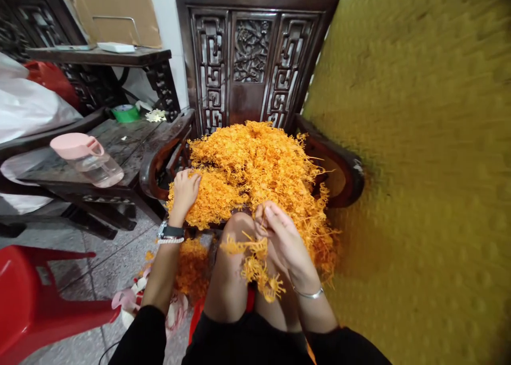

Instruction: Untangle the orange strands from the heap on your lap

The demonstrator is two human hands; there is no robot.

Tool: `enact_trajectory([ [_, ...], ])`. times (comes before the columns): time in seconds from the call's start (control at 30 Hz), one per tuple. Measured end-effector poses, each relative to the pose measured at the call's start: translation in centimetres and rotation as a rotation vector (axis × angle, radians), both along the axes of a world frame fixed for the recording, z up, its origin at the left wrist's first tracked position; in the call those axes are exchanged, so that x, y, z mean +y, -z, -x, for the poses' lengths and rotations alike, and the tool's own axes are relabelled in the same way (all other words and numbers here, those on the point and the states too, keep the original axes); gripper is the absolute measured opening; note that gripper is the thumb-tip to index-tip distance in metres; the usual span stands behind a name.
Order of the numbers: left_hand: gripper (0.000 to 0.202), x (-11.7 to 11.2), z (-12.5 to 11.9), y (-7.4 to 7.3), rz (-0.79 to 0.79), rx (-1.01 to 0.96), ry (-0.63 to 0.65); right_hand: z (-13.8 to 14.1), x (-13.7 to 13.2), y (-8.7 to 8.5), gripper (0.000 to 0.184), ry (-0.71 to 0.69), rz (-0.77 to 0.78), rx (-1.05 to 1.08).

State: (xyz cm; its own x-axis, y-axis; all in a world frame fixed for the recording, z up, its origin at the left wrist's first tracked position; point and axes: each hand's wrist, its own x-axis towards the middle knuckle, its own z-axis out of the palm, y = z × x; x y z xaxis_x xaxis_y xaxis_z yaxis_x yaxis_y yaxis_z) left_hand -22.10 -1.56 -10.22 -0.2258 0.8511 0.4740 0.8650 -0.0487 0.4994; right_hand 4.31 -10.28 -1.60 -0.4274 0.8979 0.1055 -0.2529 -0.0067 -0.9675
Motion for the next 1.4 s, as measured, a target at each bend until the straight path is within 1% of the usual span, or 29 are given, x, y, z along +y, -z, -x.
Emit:
enact_trajectory([
  [0.07, 0.032, -0.2, -0.2, 0.7, 0.032, 0.007, 0.037, -0.3, 0.4, -0.5, 0.021, 0.039, 0.037, 0.086],
  [0.1, 0.036, -0.3, -0.4, 0.8, 0.040, 0.001, 0.050, -0.5, 0.6, -0.8, 0.021, 0.061, 0.055, 0.134],
  [0.13, 0.042, -0.6, -0.6, 0.6, 0.032, -0.058, 0.079, -0.8, 0.8, -1.0, 0.021, 0.093, 0.058, 0.171],
  [0.17, 0.050, -0.9, -0.9, 0.1, 0.011, -0.165, 0.125, -1.0, 1.0, -1.1, 0.020, 0.127, 0.056, 0.203],
  [0.2, 0.058, -1.2, -1.3, -0.7, -0.018, -0.297, 0.183, -1.3, 1.2, -1.1, 0.019, 0.160, 0.054, 0.229],
  [0.27, 0.071, -2.2, -2.6, -3.1, -0.090, -0.586, 0.326, -1.9, 1.6, -1.1, 0.018, 0.217, 0.060, 0.267],
  [0.33, 0.083, -3.6, -4.4, -6.1, -0.133, -0.718, 0.449, -2.5, 1.9, -1.2, 0.017, 0.274, 0.058, 0.291],
  [0.37, 0.087, -4.5, -5.4, -7.7, -0.177, -0.931, 0.609, -2.8, 2.1, -1.3, 0.018, 0.301, 0.048, 0.299],
  [0.4, 0.090, -5.3, -6.4, -9.3, -0.211, -1.105, 0.739, -3.1, 2.3, -1.4, 0.019, 0.326, 0.028, 0.306],
  [0.43, 0.091, -6.1, -7.4, -10.7, -0.235, -1.236, 0.828, -3.4, 2.4, -1.7, 0.020, 0.346, 0.001, 0.310],
  [0.47, 0.090, -6.7, -8.4, -11.9, -0.250, -1.324, 0.876, -3.6, 2.6, -2.0, 0.022, 0.366, -0.034, 0.314],
  [0.53, 0.084, -7.4, -10.0, -13.6, -0.240, -1.476, 0.926, -4.1, 2.8, -3.0, 0.023, 0.414, -0.120, 0.324],
  [0.6, 0.078, -7.1, -11.5, -14.7, -0.209, -1.603, 0.965, -4.3, 3.2, -4.4, 0.024, 0.479, -0.218, 0.346],
  [0.7, 0.064, -5.7, -13.5, -15.8, -0.151, -1.743, 1.049, -3.8, 4.1, -7.1, 0.024, 0.518, -0.348, 0.362],
  [0.77, 0.055, -4.5, -14.8, -16.6, -0.140, -1.780, 1.096, -3.2, 5.1, -8.8, 0.024, 0.499, -0.416, 0.359],
  [0.83, 0.052, -3.5, -15.9, -17.3, -0.158, -1.759, 1.136, -2.4, 6.3, -10.2, 0.024, 0.479, -0.473, 0.368],
  [0.93, 0.057, -2.2, -16.6, -17.7, -0.182, -1.592, 1.180, -1.6, 8.3, -11.1, 0.024, 0.479, -0.528, 0.335],
  [1.0, 0.059, -1.4, -16.6, -17.3, -0.174, -1.426, 1.181, -1.3, 9.4, -11.0, 0.023, 0.497, -0.533, 0.269],
  [1.07, 0.060, -0.8, -16.4, -16.4, -0.146, -1.303, 1.165, -1.0, 10.1, -10.5, 0.023, 0.527, -0.516, 0.201],
  [1.17, 0.055, -0.5, -15.7, -14.7, -0.087, -1.271, 1.124, -0.5, 10.4, -9.6, 0.021, 0.557, -0.495, 0.149],
  [1.23, 0.048, -0.6, -15.0, -13.7, -0.057, -1.251, 1.079, -0.2, 10.4, -9.2, 0.021, 0.535, -0.485, 0.150],
  [1.3, 0.042, -0.8, -14.1, -12.9, -0.033, -1.165, 1.033, 0.1, 10.3, -8.8, 0.020, 0.504, -0.483, 0.156],
  [1.4, 0.045, -1.2, -12.8, -12.3, 0.015, -1.037, 1.030, 0.1, 10.3, -8.3, 0.020, 0.483, -0.483, 0.152],
])
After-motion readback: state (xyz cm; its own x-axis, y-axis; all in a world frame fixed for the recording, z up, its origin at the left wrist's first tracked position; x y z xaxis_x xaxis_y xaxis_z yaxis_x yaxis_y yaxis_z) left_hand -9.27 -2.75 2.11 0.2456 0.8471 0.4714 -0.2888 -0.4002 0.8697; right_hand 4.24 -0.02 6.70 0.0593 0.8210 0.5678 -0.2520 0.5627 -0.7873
